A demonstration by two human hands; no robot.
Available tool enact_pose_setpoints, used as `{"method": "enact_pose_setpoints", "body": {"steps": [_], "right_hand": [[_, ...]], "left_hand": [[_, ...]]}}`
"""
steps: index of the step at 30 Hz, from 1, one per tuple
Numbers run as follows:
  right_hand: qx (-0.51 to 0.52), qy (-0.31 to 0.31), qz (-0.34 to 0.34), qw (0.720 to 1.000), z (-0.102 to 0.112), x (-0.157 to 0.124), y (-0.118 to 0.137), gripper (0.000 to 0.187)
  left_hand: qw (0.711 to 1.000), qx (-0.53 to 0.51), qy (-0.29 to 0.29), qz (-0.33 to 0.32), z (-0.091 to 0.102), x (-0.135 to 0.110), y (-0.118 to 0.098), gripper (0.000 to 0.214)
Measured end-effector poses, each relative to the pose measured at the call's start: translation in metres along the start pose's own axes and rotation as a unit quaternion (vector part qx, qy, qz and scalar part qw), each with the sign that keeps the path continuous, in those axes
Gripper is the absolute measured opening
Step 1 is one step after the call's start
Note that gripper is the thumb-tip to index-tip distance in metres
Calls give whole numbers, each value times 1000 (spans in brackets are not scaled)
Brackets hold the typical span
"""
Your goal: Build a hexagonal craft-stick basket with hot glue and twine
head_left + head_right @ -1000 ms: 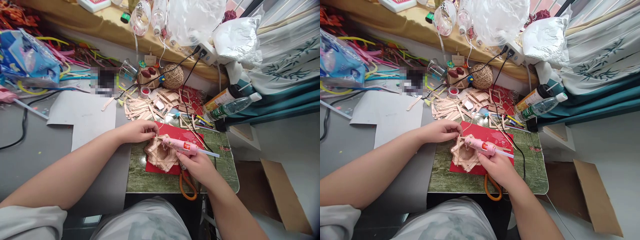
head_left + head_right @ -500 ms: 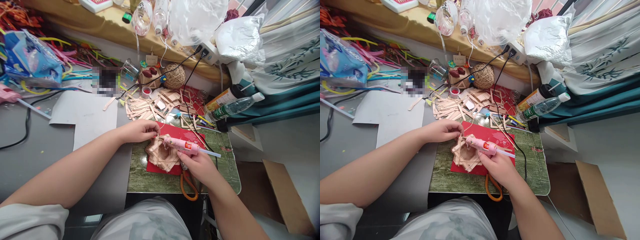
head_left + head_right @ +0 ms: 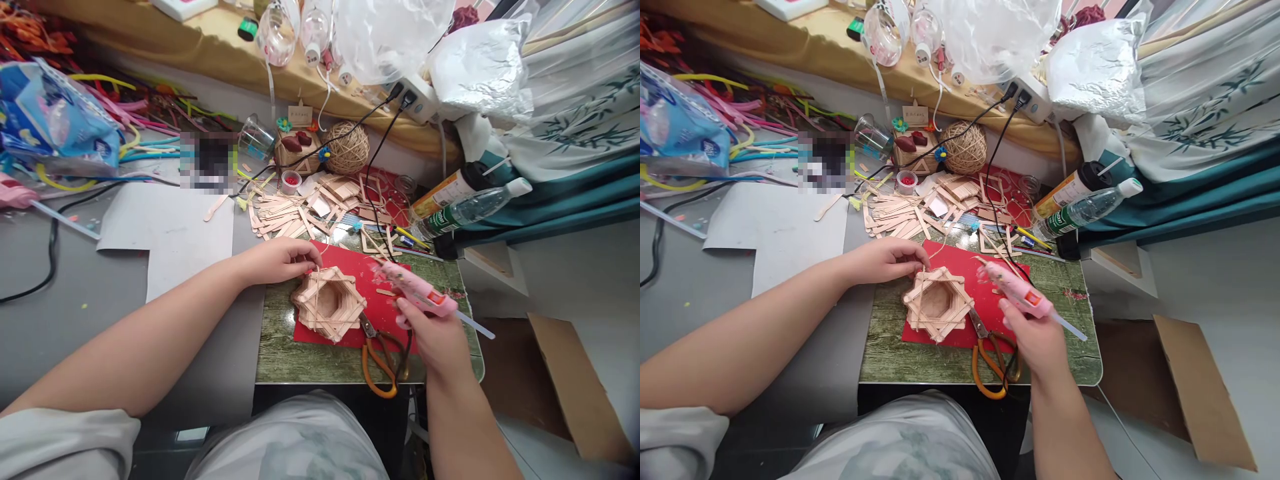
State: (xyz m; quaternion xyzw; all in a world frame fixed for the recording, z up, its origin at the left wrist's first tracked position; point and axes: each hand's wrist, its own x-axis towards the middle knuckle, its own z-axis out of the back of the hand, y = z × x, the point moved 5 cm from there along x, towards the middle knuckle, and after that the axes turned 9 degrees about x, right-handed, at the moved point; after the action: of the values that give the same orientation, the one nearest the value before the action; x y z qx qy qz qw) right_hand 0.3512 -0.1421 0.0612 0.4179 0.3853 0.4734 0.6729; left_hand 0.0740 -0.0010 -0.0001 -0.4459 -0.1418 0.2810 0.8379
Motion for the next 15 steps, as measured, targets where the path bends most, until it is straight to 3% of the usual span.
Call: {"method": "enact_pose_setpoints", "body": {"steps": [2, 5, 8, 15], "right_hand": [[23, -66, -2, 998, 21, 7, -19, 58], [36, -76, -37, 996, 43, 15, -54, 66], [-25, -112, -93, 989, 64, 14, -83, 62], [-144, -105, -71, 981, 79, 7, -102, 52]], "left_hand": [[1000, -2, 1, 2, 0, 0, 0, 24], [1000, 3, -1, 5, 0, 1, 0, 24], [1000, 12, -4, 5, 0, 1, -1, 24], [999, 29, -15, 12, 3, 1, -4, 26]]}}
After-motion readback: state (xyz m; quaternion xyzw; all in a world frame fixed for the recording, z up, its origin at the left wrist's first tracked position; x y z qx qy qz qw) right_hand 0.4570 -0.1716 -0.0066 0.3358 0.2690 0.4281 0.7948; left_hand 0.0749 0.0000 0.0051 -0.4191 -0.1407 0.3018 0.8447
